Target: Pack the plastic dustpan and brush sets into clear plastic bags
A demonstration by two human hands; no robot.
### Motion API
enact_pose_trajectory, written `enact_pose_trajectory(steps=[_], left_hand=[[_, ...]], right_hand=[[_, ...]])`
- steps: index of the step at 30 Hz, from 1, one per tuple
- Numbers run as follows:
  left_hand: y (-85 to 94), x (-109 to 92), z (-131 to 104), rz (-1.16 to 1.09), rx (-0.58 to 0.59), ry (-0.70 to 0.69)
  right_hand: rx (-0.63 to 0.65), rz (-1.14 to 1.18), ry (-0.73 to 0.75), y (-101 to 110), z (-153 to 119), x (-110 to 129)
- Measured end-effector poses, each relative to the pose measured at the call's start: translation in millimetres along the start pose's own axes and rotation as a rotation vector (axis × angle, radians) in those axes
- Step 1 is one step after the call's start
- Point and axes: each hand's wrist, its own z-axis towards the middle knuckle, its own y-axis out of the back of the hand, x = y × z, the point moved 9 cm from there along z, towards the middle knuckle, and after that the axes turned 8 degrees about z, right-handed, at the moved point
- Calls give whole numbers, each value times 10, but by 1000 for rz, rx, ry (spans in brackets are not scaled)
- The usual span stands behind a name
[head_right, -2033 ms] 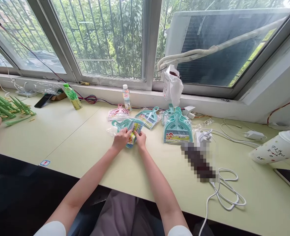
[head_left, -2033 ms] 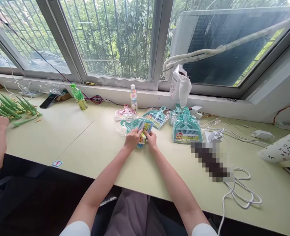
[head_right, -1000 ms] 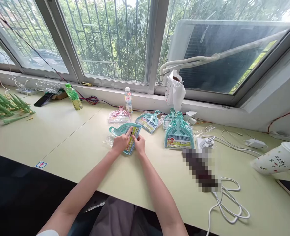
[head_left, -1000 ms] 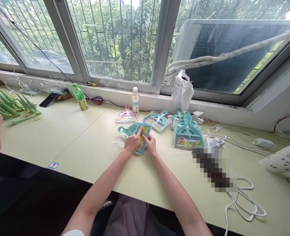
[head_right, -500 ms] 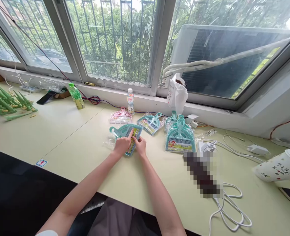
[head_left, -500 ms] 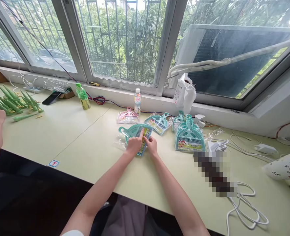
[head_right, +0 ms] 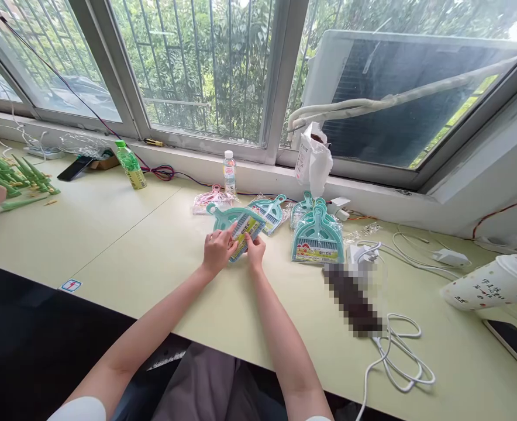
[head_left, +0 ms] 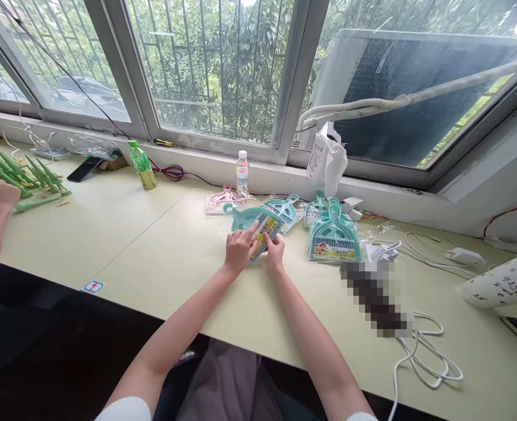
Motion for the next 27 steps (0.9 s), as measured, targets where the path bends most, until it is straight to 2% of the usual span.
enact_pose_trajectory(steps=[2, 4, 6, 7, 9, 11, 13, 22, 27], left_hand=[[96, 1, 1, -65, -77, 20], [177, 66, -9, -155, -181, 106], [182, 193, -38, -302, -281, 242], [127, 261, -49, -410, -302, 305], [-118, 343, -32, -692, -227, 385], [-420, 321, 2, -966, -45, 407], [-582, 285, 10, -1097, 73, 411], [-481, 369, 45, -1114, 33, 406], [-495, 481, 81, -1167, 9, 434]], right_hand=[[-65, 68, 3, 84, 25, 12], [-119, 142, -8, 160, 54, 5], [-167, 208, -35, 223, 77, -23], [-188, 236, -51, 248, 83, -38], [-208, 275, -65, 269, 86, -54], [-195, 290, -59, 257, 80, -49], [-168, 288, -52, 229, 70, -42], [-49, 351, -161, 86, 87, -127], [121, 392, -184, -102, 53, -67]])
